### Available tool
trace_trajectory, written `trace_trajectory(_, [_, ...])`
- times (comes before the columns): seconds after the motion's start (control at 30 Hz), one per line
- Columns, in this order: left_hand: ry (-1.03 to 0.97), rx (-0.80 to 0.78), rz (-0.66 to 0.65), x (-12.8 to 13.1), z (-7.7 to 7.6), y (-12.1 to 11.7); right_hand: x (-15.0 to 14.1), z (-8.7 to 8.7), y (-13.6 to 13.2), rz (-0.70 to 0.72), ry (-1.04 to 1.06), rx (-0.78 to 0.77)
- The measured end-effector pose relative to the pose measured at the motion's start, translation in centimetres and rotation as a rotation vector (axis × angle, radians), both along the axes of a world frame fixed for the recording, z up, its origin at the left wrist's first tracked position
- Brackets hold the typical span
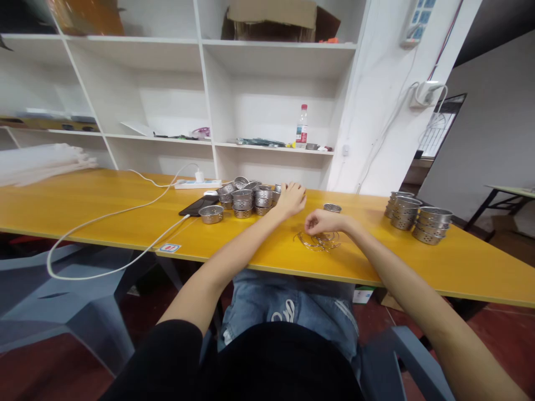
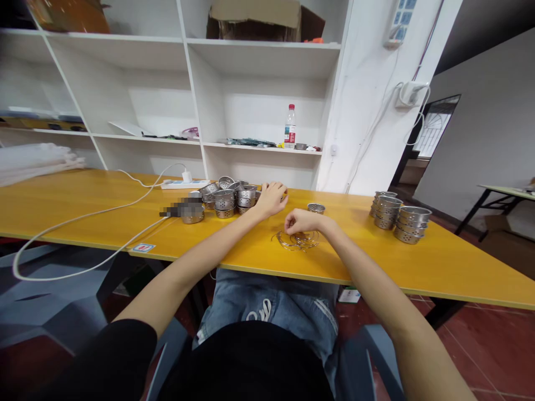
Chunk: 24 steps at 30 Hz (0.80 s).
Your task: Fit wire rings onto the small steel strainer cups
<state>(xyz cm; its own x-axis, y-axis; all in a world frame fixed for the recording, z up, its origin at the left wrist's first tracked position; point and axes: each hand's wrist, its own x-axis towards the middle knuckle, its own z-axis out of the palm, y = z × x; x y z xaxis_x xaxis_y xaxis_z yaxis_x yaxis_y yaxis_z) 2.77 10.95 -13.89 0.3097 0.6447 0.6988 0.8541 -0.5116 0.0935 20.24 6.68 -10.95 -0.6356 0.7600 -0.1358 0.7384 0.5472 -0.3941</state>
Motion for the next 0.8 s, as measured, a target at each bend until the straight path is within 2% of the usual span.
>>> trace_trajectory(0.2, [0.036,-0.009,0.001,0.3,-0.2,0.2,-0.5,0.2,-0.4,-0.006,-0.092,0.104])
trace_trajectory(0.37, [0.02,-0.016,-0.012,0.3,-0.4,0.1,0.0,0.3,-0.2,-0.026,-0.083,0.102])
trace_trajectory(0.53, [-0.038,-0.036,-0.053,0.5,-0.5,0.4,1.3,1.5,0.1,-0.064,-0.038,0.211])
trace_trajectory(0.67, [-0.199,-0.168,-0.155,1.0,-0.8,1.1,2.8,2.3,0.7,-0.109,0.017,0.284])
trace_trajectory(0.8, [-0.338,-0.319,-0.349,1.8,-1.3,1.6,4.1,2.3,2.0,-0.196,0.067,0.317])
